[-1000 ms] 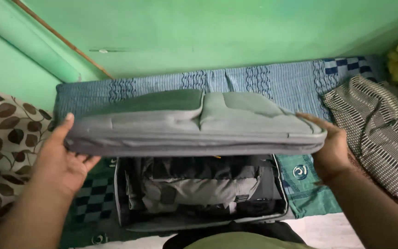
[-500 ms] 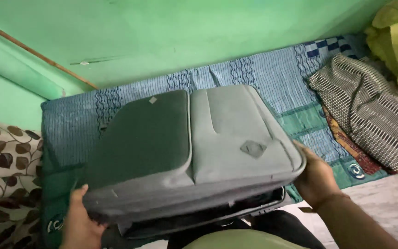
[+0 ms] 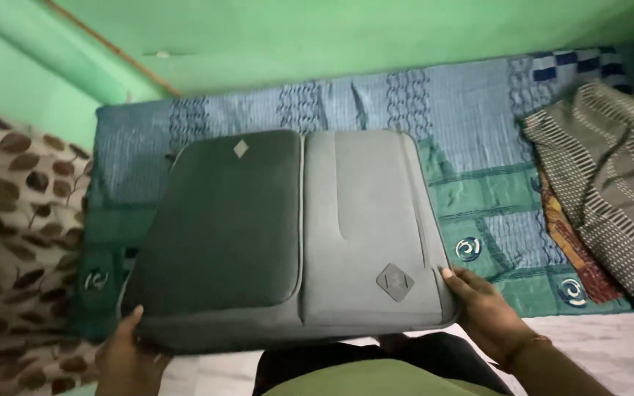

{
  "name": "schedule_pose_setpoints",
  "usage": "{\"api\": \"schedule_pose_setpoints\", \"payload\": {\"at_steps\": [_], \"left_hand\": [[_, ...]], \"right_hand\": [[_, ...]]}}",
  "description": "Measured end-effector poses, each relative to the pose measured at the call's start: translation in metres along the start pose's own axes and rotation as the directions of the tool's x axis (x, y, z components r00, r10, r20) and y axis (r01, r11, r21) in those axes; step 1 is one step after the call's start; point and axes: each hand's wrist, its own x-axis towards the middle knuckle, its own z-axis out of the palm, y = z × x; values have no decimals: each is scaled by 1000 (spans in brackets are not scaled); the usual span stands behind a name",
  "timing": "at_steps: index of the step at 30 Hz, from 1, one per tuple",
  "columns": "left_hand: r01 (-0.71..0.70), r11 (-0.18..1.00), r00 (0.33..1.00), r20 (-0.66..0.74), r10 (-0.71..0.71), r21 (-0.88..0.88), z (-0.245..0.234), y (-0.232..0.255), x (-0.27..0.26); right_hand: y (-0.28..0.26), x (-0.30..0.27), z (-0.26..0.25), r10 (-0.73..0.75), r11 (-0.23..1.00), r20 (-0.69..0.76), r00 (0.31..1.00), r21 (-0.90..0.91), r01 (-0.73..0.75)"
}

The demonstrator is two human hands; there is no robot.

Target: Pack items into a suitcase and zip it closed.

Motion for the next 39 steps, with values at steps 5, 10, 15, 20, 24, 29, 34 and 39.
{"api": "schedule_pose_setpoints", "payload": {"at_steps": [5,10,15,20,24,29,34,39], "left_hand": [[-110,993,991,-67,113,49,34,0,-74],[-19,999,994,-106,24,51,47,10,-65],[-85,995,994,-62,88,52,42,11,-48],[-317,900,948,112,296,299,29,22,-15],[-392,810,912,68,405,435,32,30,-5],[-361,787,928,115,353,500,16,30,42],[-173,748,968,-30,250,641,25,21,39],[-172,558,903,-96,419,812,45,23,76]], "right_hand": [[6,10,-3,3,989,-64,998,-148,-13],[20,18,-7,-97,915,-163,982,-403,23],[26,13,18,-123,862,-324,938,-503,-60],[80,74,-32,-294,806,-313,903,-590,57],[88,77,-28,-514,652,-287,808,-743,151],[89,61,-20,-693,312,-210,690,-950,23],[89,34,-9,-644,247,-275,714,-958,-147],[90,19,18,-586,213,-230,777,-969,-126]]}}
